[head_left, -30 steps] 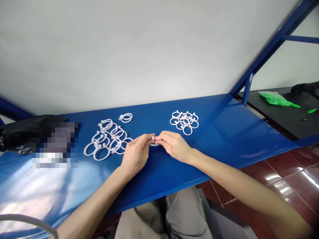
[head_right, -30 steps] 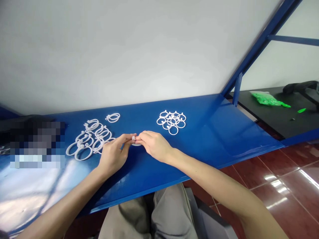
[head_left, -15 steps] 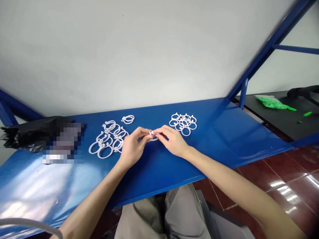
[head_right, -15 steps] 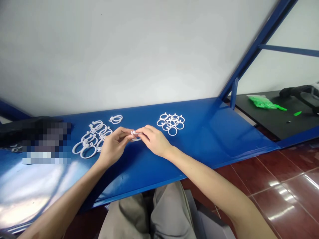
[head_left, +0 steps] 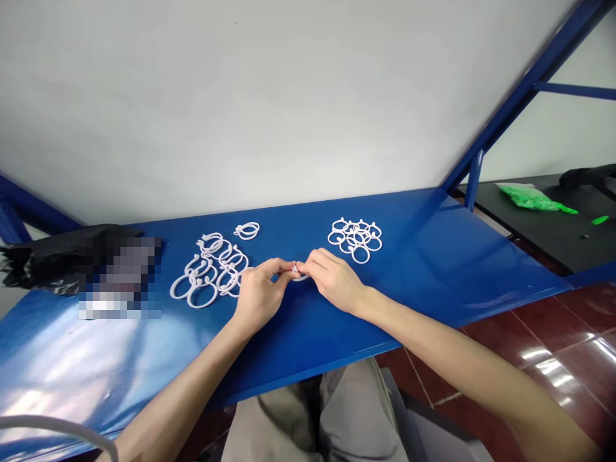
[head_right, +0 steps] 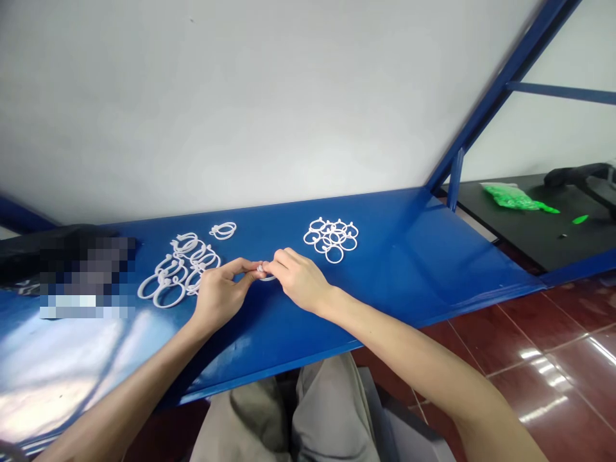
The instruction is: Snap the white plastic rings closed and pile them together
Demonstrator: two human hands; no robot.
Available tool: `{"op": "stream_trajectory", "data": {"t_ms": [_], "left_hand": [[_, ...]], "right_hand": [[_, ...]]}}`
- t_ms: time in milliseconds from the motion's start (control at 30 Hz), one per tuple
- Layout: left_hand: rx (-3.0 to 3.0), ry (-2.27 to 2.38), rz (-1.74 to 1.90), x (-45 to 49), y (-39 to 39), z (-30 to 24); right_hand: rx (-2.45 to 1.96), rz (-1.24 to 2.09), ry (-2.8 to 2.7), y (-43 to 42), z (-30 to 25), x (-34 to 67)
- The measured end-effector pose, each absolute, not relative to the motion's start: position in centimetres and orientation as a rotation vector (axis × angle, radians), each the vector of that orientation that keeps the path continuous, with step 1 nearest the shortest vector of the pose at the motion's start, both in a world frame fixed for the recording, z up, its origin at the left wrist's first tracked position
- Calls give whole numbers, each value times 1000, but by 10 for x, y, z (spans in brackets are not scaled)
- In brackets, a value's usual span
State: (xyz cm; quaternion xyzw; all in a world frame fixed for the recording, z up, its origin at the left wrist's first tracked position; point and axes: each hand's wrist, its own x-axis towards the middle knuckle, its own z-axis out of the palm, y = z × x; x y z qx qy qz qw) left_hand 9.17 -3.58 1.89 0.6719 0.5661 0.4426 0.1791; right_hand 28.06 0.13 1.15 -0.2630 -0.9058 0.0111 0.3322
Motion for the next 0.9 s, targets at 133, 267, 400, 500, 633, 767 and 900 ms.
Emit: {"op": "stream_trajectory", "data": {"t_ms": [133, 267, 400, 500, 633, 767, 900], "left_hand": [[1884, 1653, 1273, 94, -36, 17], [1819, 1658, 1300, 95, -34, 17], [1657, 1558, 1394, 95, -30, 19], [1563, 1513, 1439, 94, -29, 19], [1534, 1455, 1472, 94, -30, 14], [1572, 1452, 1460, 95, -33, 11], [1658, 1453, 1437, 93, -36, 10]], "right_hand": [[-734, -176, -2357, -2, 9, 276], [-830, -92, -2304, -3, 9, 271], [-844, 194, -2143, -2, 11, 268], [-803, 428, -2019, 0, 11, 267], [-753, 496, -1980, 0, 9, 267], [-664, 404, -2075, -2, 7, 268], [-629, 277, -2143, -3, 4, 271]]}}
